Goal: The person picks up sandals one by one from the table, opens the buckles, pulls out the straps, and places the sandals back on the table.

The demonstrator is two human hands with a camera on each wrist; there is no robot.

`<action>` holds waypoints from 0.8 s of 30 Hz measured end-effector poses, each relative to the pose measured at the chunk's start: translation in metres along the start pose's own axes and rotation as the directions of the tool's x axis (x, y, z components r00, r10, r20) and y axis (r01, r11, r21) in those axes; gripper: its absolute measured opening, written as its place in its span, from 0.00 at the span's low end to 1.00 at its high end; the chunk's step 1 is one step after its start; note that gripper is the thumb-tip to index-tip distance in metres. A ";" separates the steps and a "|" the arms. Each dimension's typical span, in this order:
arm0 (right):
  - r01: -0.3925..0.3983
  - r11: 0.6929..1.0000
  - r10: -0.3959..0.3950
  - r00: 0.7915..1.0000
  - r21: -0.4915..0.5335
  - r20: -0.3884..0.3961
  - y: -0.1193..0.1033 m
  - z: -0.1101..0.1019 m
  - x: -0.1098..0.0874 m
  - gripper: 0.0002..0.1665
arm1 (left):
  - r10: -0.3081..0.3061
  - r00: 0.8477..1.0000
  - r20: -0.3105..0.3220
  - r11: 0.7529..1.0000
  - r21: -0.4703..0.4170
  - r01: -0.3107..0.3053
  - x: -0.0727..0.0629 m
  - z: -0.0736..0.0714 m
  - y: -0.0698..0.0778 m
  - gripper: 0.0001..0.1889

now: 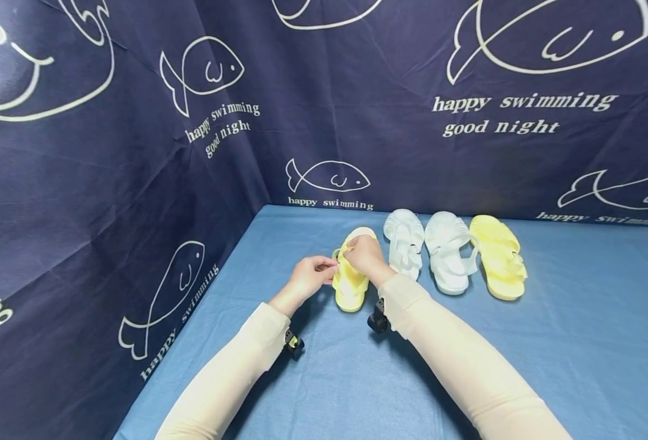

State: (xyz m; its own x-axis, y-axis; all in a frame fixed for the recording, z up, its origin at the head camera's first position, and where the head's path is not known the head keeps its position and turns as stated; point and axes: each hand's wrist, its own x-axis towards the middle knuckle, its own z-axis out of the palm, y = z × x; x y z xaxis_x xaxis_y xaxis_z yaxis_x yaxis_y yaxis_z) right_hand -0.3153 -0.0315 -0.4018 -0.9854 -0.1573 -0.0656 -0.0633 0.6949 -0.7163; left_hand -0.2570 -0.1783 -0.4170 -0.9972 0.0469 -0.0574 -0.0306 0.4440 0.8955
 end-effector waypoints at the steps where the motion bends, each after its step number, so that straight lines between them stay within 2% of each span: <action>1: 0.003 1.000 -0.003 1.000 -0.005 -0.001 0.000 0.000 0.000 0.20 | 0.000 1.000 0.001 1.000 0.001 0.000 0.000 0.000 0.000 0.12; 9: 0.018 0.999 -0.018 1.000 -0.046 0.004 -0.001 -0.001 -0.003 0.21 | 0.012 1.000 0.000 1.000 -0.009 -0.012 0.000 0.000 -0.001 0.12; 16: 0.016 0.998 -0.015 1.000 -0.067 0.009 0.000 0.000 -0.001 0.22 | -0.017 1.000 0.002 1.000 -0.024 0.017 0.001 0.000 -0.002 0.11; 24: 0.056 0.993 -0.054 0.998 -0.107 0.023 0.000 -0.004 -0.001 0.22 | 0.001 1.000 0.015 0.999 -0.041 -0.001 0.000 -0.001 -0.001 0.12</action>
State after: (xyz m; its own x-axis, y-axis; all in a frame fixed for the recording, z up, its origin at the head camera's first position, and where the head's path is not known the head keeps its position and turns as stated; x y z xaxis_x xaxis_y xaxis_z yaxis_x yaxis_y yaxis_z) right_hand -0.3145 -0.0284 -0.3986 -0.9766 -0.2109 -0.0432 -0.1350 0.7562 -0.6403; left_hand -0.2574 -0.1795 -0.4171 -0.9962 0.0607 -0.0629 -0.0328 0.4073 0.9127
